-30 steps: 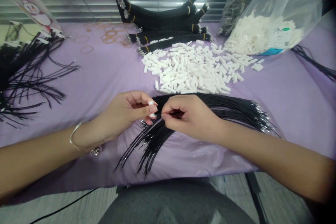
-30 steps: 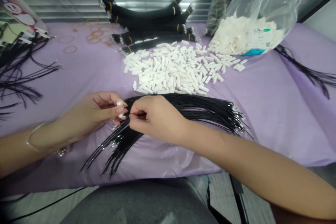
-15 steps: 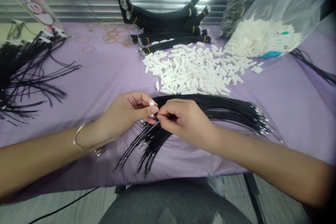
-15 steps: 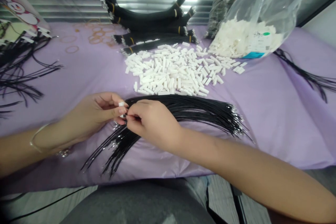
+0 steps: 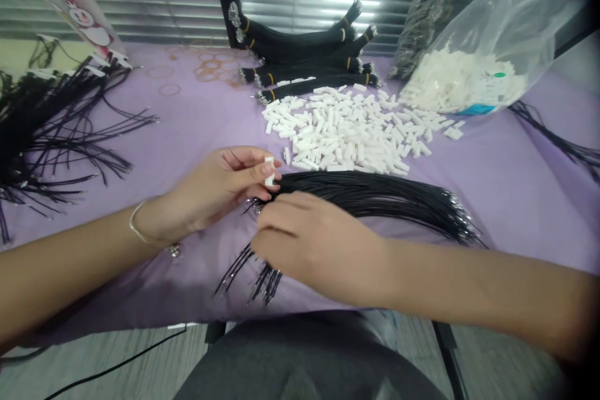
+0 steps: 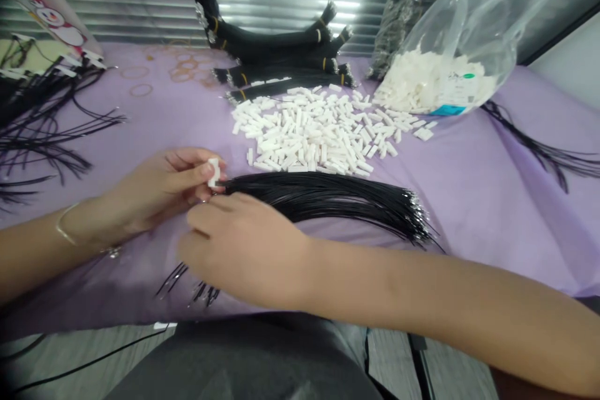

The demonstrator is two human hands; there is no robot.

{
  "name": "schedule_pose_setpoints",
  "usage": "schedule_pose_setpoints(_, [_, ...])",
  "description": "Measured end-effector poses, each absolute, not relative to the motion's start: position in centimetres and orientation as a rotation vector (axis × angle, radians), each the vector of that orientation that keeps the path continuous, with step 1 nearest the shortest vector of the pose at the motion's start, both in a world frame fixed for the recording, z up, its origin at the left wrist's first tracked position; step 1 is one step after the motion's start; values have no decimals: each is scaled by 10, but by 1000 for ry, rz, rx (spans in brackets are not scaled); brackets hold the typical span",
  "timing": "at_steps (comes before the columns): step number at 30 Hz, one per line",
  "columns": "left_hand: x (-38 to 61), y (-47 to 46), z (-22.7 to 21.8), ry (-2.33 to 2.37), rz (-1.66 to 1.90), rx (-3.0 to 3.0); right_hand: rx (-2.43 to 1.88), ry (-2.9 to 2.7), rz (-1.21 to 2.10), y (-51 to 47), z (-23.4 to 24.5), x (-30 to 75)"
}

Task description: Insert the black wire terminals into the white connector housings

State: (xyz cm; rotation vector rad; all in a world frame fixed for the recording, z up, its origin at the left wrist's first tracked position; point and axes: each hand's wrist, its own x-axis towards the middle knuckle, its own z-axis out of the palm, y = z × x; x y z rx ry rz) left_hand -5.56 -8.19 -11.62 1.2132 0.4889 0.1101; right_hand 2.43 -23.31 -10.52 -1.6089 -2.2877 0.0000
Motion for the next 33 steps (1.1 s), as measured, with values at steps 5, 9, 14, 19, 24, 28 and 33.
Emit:
schedule_pose_setpoints(5, [-55, -77, -117, 520, 173, 1240, -1490, -2488, 284, -201, -112, 9])
schedule_pose_setpoints(9, [-55, -77, -120, 490, 146, 1216, -1487, -2572, 561, -191, -107, 10])
schedule_pose_setpoints(14, [-57, -78, -123, 497, 90, 1203, -1496, -2215, 674, -209, -98, 31])
schedule_pose_setpoints(19, [-59, -84, -124, 442, 78, 1234, -1422, -1551, 806, -238, -99, 60])
schedule_pose_setpoints(24, [-62, -87, -127, 448, 48, 1270, -1502, -1125, 823, -244, -108, 69])
schedule_pose_setpoints(28, [-62, -87, -126, 408, 7, 1295, -1637, -1018, 777, -242, -113, 70])
schedule_pose_setpoints(33, [-60, -88, -124, 413, 10, 1295, -1695, -1043, 698, -243, -115, 72])
